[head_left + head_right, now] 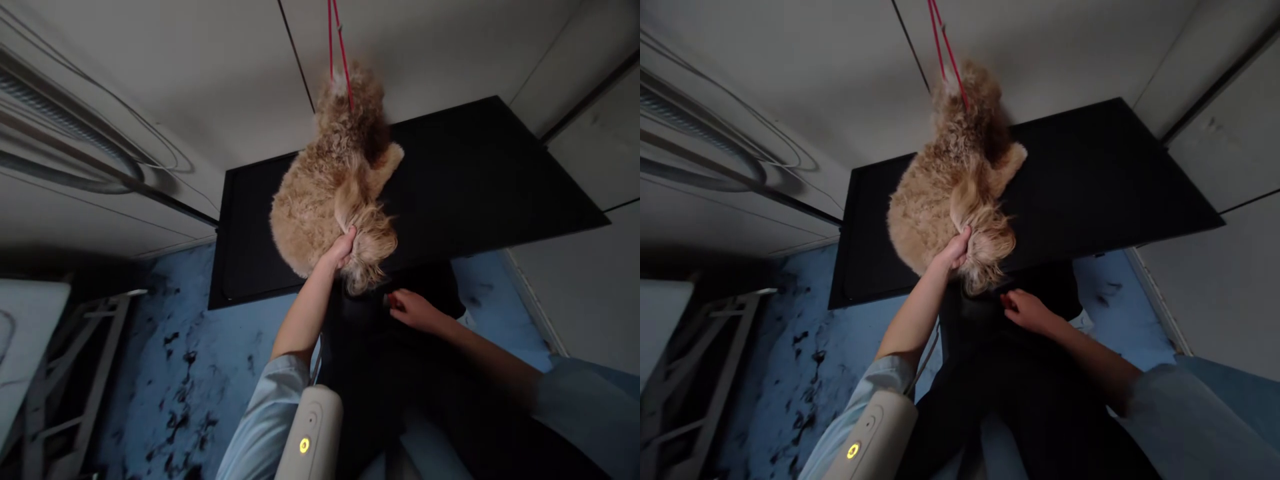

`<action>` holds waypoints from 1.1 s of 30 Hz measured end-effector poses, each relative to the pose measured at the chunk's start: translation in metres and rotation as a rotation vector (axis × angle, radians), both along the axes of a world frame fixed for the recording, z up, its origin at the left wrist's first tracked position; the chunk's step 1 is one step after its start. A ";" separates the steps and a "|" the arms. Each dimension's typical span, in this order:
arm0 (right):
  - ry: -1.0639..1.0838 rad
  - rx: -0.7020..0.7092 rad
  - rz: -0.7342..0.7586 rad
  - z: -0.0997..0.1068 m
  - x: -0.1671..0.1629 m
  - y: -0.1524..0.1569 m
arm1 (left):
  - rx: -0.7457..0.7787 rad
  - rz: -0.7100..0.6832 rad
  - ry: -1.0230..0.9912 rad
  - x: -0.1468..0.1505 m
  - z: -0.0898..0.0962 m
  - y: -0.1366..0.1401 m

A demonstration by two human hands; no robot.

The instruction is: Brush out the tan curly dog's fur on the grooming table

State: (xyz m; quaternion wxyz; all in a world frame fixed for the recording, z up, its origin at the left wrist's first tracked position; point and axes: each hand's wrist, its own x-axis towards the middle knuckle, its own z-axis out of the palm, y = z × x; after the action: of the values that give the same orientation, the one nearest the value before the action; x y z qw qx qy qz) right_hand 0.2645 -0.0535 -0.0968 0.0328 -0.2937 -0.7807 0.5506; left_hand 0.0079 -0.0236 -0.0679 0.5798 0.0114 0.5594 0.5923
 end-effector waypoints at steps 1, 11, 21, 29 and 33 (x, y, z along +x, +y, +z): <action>0.089 0.032 -0.030 0.007 -0.016 0.004 | -0.049 -0.047 -0.040 0.000 0.002 0.001; 0.559 0.186 -0.960 0.017 -0.017 0.107 | -0.133 -0.193 -0.228 -0.009 -0.002 0.000; 0.461 -0.253 -0.497 0.007 -0.025 0.061 | -0.224 -0.264 -0.118 0.006 0.003 0.006; 0.439 -0.029 -0.611 -0.005 0.031 0.077 | -0.150 -0.157 -0.141 0.015 -0.002 0.010; 0.437 0.130 -0.825 -0.006 0.056 0.093 | -0.160 -0.148 -0.163 0.008 -0.002 0.007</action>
State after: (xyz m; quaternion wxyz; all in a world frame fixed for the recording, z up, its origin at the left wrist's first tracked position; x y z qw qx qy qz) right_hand 0.3200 0.0392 -0.1032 0.4307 -0.4541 -0.6064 0.4905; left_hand 0.0160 -0.0162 -0.0695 0.6643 -0.0416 0.5536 0.5005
